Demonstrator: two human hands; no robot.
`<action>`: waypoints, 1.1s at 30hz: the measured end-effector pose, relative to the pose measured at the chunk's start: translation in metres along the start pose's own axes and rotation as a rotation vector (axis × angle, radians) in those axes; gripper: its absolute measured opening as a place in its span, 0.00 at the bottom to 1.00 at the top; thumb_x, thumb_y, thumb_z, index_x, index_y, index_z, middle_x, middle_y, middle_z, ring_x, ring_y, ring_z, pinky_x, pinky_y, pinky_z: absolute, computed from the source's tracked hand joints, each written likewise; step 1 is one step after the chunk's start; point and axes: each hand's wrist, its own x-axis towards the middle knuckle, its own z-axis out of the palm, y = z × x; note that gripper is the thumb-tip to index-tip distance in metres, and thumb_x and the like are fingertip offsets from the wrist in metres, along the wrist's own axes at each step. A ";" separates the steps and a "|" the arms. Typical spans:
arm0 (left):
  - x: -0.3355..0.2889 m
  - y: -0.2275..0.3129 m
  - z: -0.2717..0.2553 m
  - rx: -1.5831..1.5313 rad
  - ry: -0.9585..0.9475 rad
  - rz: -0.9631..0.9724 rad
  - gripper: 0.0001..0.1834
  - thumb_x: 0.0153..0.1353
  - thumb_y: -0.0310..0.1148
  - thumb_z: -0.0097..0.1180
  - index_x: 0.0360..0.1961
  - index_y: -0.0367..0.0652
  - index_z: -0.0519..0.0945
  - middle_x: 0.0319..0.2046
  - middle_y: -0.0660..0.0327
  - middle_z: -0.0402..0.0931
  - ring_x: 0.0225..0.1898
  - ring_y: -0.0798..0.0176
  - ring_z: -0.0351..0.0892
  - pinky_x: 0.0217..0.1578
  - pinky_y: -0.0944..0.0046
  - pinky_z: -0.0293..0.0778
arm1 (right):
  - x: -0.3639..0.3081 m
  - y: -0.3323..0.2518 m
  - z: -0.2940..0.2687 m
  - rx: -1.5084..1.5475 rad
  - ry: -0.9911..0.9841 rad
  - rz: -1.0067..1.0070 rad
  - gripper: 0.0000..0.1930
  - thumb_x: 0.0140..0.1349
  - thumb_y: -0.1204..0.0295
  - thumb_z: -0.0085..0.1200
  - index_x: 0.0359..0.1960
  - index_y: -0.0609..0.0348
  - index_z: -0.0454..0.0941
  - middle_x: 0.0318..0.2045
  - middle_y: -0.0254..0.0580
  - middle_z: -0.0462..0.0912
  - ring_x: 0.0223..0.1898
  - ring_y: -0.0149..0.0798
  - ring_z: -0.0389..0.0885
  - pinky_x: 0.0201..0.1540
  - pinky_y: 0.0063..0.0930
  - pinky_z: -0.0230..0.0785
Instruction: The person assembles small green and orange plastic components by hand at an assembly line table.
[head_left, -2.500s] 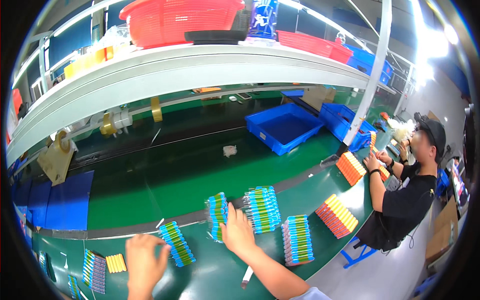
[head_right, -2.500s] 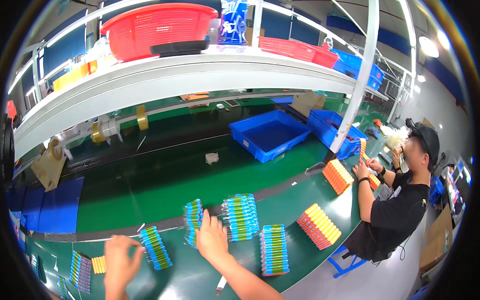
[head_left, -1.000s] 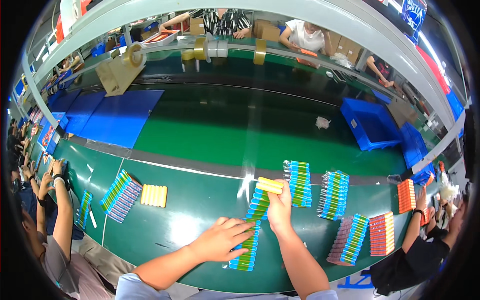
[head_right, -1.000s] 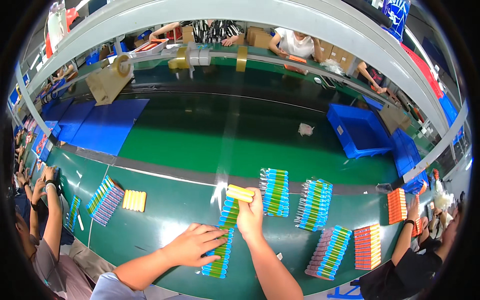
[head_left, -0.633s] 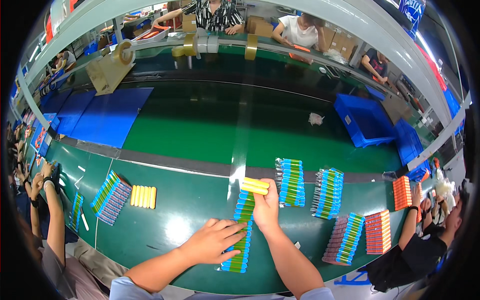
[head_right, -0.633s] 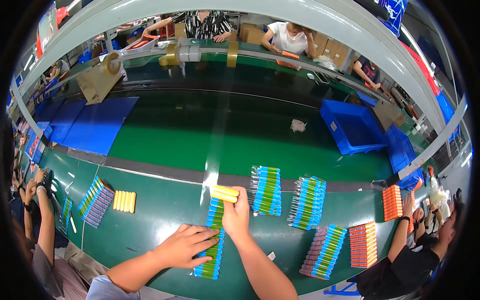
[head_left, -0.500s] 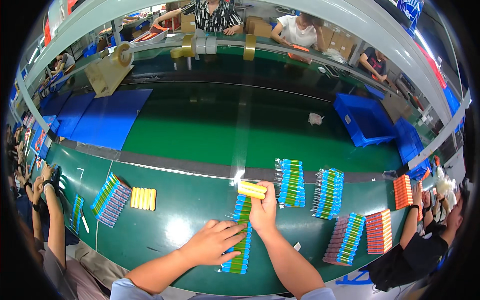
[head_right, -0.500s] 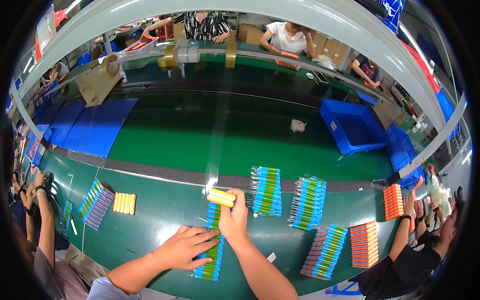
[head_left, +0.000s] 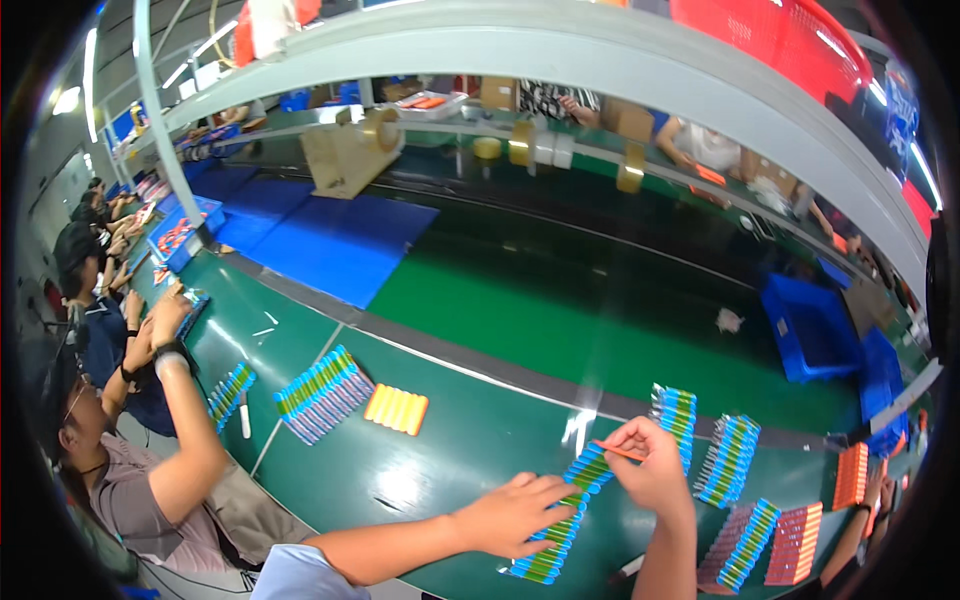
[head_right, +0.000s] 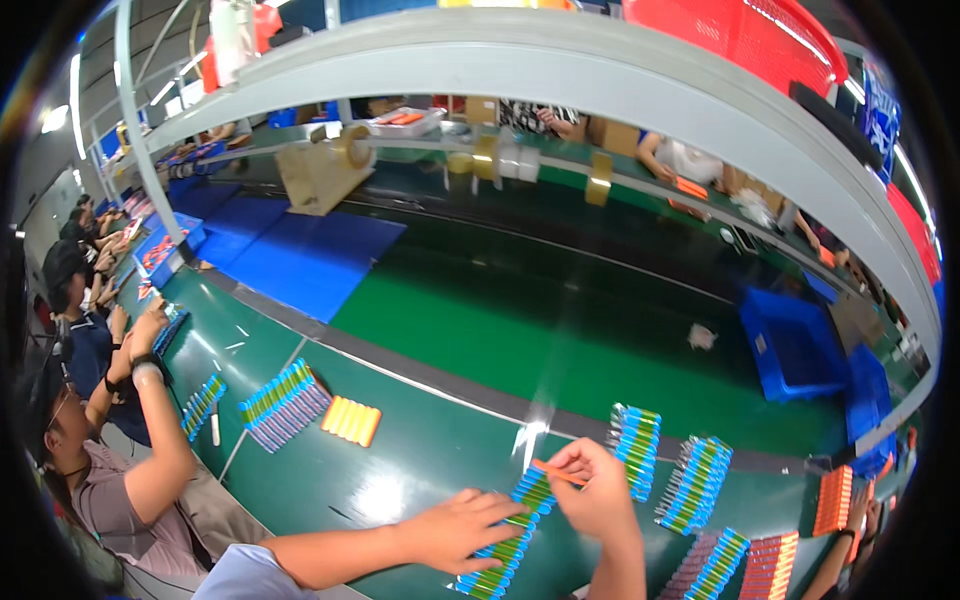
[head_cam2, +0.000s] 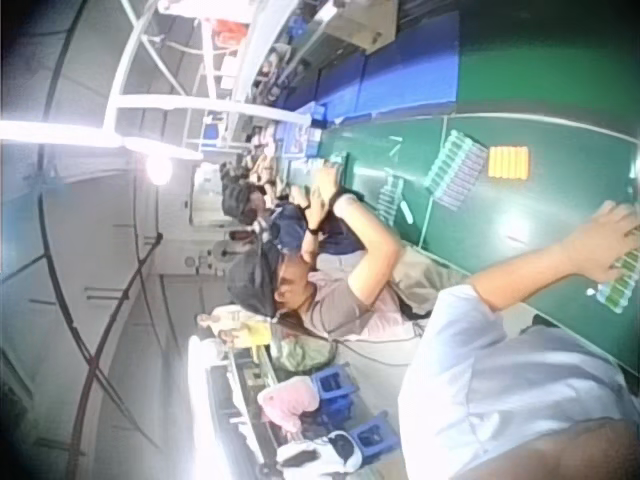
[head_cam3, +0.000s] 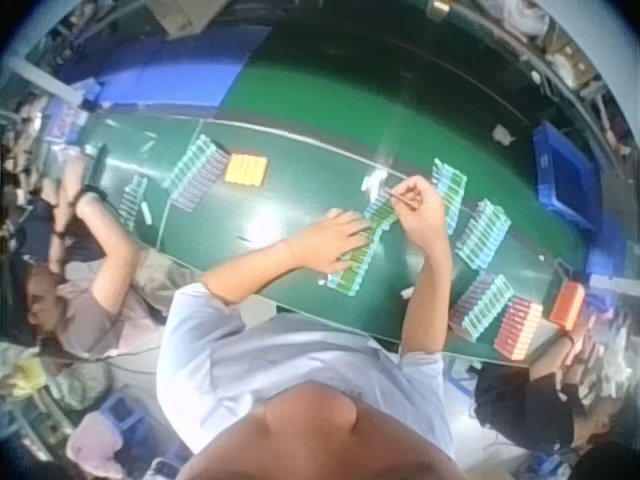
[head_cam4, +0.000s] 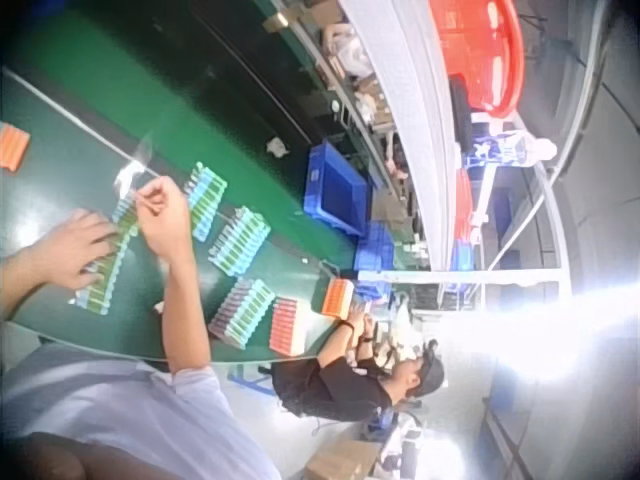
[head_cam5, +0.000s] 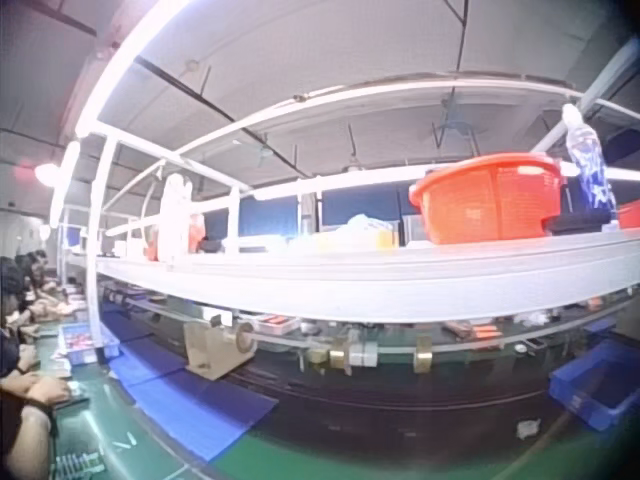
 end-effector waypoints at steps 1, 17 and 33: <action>-0.002 -0.001 0.004 0.006 0.005 0.012 0.28 0.59 0.46 0.62 0.58 0.44 0.75 0.64 0.50 0.66 0.64 0.47 0.66 0.58 0.50 0.63 | 0.018 -0.007 -0.006 -0.248 -0.042 0.047 0.10 0.55 0.83 0.62 0.35 0.61 0.75 0.30 0.38 0.84 0.35 0.30 0.85 0.40 0.24 0.76; -0.003 0.004 0.001 0.046 -0.021 0.028 0.36 0.52 0.50 0.64 0.60 0.46 0.72 0.68 0.49 0.63 0.66 0.45 0.62 0.55 0.42 0.59 | -0.108 -0.125 -0.024 -0.637 0.564 -0.392 0.06 0.58 0.77 0.62 0.36 0.63 0.80 0.32 0.47 0.81 0.31 0.37 0.78 0.38 0.25 0.72; 0.024 0.018 0.008 0.102 -0.112 0.018 0.22 0.54 0.47 0.63 0.44 0.44 0.80 0.39 0.53 0.78 0.43 0.47 0.77 0.47 0.49 0.69 | -0.236 0.058 -0.192 -0.325 0.871 0.309 0.21 0.64 0.65 0.64 0.52 0.67 0.74 0.48 0.47 0.79 0.49 0.44 0.77 0.56 0.38 0.67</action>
